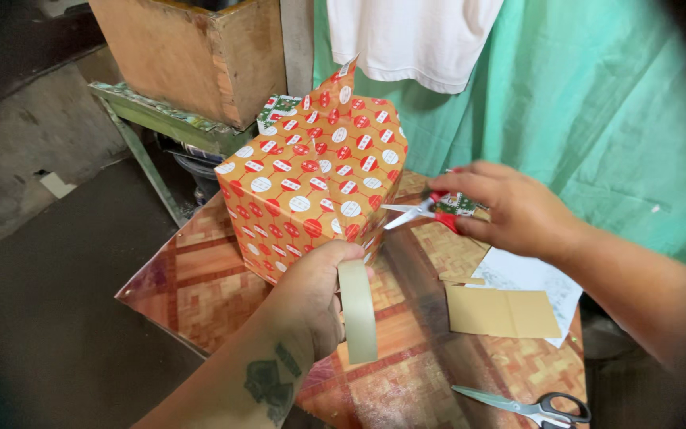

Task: The person wraps a cardboard box with festive printed wrapping paper on a table. They fold the paper around the box, cut tape with scissors, and press tape pieces to secure the paper seams and close the open top flaps.

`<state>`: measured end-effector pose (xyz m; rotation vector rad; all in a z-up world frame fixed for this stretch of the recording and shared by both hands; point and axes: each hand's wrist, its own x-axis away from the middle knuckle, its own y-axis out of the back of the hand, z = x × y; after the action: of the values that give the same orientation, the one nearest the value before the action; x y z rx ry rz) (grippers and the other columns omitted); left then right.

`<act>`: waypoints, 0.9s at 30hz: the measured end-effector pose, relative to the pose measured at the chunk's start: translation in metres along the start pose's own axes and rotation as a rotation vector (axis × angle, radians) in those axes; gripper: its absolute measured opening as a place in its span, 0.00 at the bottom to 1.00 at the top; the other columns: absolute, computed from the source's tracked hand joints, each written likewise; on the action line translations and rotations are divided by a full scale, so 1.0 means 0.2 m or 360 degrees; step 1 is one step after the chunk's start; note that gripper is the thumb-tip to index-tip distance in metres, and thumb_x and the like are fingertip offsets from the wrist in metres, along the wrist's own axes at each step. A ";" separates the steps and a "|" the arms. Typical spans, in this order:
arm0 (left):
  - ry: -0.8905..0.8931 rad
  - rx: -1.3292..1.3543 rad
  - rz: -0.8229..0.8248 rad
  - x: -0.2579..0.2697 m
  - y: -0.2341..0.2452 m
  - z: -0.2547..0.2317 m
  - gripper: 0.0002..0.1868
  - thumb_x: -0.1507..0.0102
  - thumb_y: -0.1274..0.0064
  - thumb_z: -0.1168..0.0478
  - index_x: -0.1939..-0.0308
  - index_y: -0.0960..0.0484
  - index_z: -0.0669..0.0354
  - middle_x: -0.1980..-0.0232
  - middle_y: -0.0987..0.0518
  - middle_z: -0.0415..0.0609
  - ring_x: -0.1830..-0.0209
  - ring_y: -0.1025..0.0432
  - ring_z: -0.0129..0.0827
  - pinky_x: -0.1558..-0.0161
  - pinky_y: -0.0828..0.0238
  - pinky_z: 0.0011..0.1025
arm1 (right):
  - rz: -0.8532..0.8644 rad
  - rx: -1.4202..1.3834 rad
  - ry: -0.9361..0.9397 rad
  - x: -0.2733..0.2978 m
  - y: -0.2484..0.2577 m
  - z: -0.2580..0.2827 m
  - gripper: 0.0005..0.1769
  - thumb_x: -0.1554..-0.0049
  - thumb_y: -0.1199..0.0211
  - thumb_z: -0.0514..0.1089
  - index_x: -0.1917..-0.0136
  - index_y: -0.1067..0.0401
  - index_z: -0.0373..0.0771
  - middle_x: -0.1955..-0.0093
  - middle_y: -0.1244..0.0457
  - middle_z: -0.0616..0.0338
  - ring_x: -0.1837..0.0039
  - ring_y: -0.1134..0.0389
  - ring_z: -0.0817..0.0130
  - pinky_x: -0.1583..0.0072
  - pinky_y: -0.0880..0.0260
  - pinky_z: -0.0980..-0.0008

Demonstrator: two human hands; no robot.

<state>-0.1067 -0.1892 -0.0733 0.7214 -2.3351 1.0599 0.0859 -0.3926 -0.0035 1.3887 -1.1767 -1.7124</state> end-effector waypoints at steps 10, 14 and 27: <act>0.0006 0.0036 0.0192 0.00 0.04 -0.03 0.13 0.45 0.39 0.58 0.61 0.23 0.56 0.67 0.24 0.43 0.68 0.32 0.34 0.64 0.35 0.36 | 0.0106 0.0084 0.0371 -0.29 0.12 0.26 0.32 0.54 0.29 0.42 0.35 0.27 0.53 0.41 0.32 0.61 0.42 0.31 0.56 0.44 0.29 0.59; -0.0007 0.0098 0.0154 0.02 0.04 -0.03 0.12 0.46 0.38 0.59 0.62 0.24 0.55 0.66 0.26 0.42 0.67 0.32 0.35 0.62 0.34 0.37 | 0.0169 0.0009 0.0324 -0.30 0.10 0.27 0.33 0.55 0.27 0.45 0.35 0.27 0.52 0.43 0.32 0.61 0.43 0.31 0.57 0.45 0.29 0.59; 0.0016 0.0119 0.0170 0.06 0.02 -0.03 0.15 0.39 0.46 0.52 0.59 0.16 0.59 0.60 0.21 0.48 0.60 0.27 0.39 0.52 0.29 0.41 | 0.0314 -0.0022 0.0343 -0.35 0.14 0.29 0.32 0.55 0.29 0.41 0.36 0.26 0.52 0.50 0.31 0.62 0.46 0.30 0.59 0.48 0.28 0.60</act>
<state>-0.1169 -0.1844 -0.0650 0.6229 -2.3589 1.1998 0.0441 -0.3279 0.0522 1.3618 -1.1373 -1.3954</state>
